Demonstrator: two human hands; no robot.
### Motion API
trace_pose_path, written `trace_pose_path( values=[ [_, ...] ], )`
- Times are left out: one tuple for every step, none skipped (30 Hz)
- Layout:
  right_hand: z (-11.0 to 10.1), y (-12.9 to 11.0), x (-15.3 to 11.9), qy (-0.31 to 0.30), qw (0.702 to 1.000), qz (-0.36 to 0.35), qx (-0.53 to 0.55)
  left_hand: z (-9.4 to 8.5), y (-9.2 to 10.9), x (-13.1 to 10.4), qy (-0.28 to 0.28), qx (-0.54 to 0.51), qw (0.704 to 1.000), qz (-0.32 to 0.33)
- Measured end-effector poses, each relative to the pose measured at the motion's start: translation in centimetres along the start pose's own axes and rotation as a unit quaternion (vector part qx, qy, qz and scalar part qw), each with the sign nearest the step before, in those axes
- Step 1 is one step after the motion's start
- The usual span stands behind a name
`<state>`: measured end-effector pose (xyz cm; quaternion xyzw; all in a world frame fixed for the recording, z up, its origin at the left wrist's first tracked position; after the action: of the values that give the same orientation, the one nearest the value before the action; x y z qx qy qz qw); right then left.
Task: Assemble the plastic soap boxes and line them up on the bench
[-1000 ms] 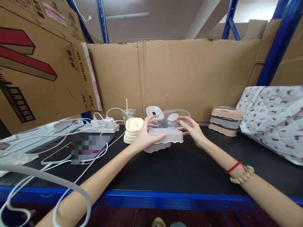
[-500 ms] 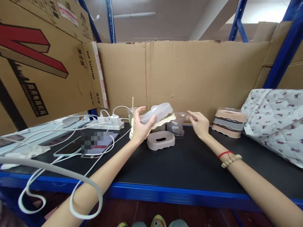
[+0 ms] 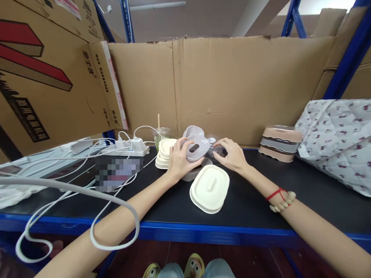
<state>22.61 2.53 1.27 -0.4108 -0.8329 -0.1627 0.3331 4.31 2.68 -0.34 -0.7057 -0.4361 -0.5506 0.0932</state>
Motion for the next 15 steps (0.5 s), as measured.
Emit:
trace_pose_path(
  values=[
    [0.2,-1.0,-0.2,-0.034,0.998,-0.031,0.048,-0.3,-0.1,0.2,0.010,-0.008,1.000,0.007],
    [0.5,-1.8,-0.4,-0.078,0.991,-0.055,0.096,-0.6,-0.3,0.4,0.023,-0.020,0.999,0.015],
    [0.9,-2.5,-0.6,-0.122,0.981,-0.067,0.136,-1.1,-0.4,0.7,0.039,-0.032,0.998,0.022],
    [1.2,-3.0,-0.9,-0.157,0.971,-0.069,0.165,-1.7,-0.6,1.1,0.057,-0.041,0.997,0.025],
    [1.5,-3.3,-1.0,-0.177,0.965,-0.064,0.181,-2.3,-0.9,1.5,0.076,-0.045,0.996,0.020],
    [1.7,-3.3,-1.1,-0.182,0.964,-0.054,0.188,-2.9,-1.2,1.9,0.099,-0.047,0.994,0.009],
    [1.8,-3.3,-1.1,-0.179,0.965,-0.044,0.187,-3.5,-1.6,2.3,0.122,-0.045,0.992,-0.007],
    [1.8,-3.2,-1.1,-0.173,0.967,-0.036,0.184,-4.1,-2.0,2.6,0.146,-0.040,0.988,-0.027],
    [1.9,-3.1,-1.1,-0.170,0.969,-0.029,0.179,-4.6,-2.3,2.9,0.168,-0.034,0.984,-0.048],
    [1.9,-3.0,-1.1,-0.169,0.971,-0.021,0.168,-5.0,-2.7,3.2,0.185,-0.026,0.980,-0.069],
    [1.9,-2.9,-1.1,-0.171,0.973,-0.012,0.155,-5.2,-3.0,3.3,0.197,-0.015,0.976,-0.088],
    [1.9,-2.7,-1.1,-0.174,0.975,-0.003,0.141,-5.3,-3.2,3.4,0.198,-0.001,0.975,-0.103],
    [2.0,-2.7,-1.1,-0.176,0.976,0.007,0.131,-5.3,-3.3,3.5,0.188,0.016,0.975,-0.115],
    [2.0,-2.5,-1.1,-0.175,0.976,0.018,0.124,-5.0,-3.4,3.5,0.166,0.036,0.978,-0.125],
    [2.1,-2.4,-1.1,-0.170,0.978,0.029,0.121,-4.6,-3.5,3.5,0.133,0.059,0.980,-0.133]
  ],
)
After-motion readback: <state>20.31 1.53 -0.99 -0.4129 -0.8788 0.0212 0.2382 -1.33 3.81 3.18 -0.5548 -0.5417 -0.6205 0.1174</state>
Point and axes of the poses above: each hand's wrist, its own x-axis towards the middle knuckle, its own z-axis out of the palm, y = z × x, the point moved 5 cm from there along x, towards the middle knuckle, and after that the axes turned 14 degrees about -z, right-handed, at the moved point
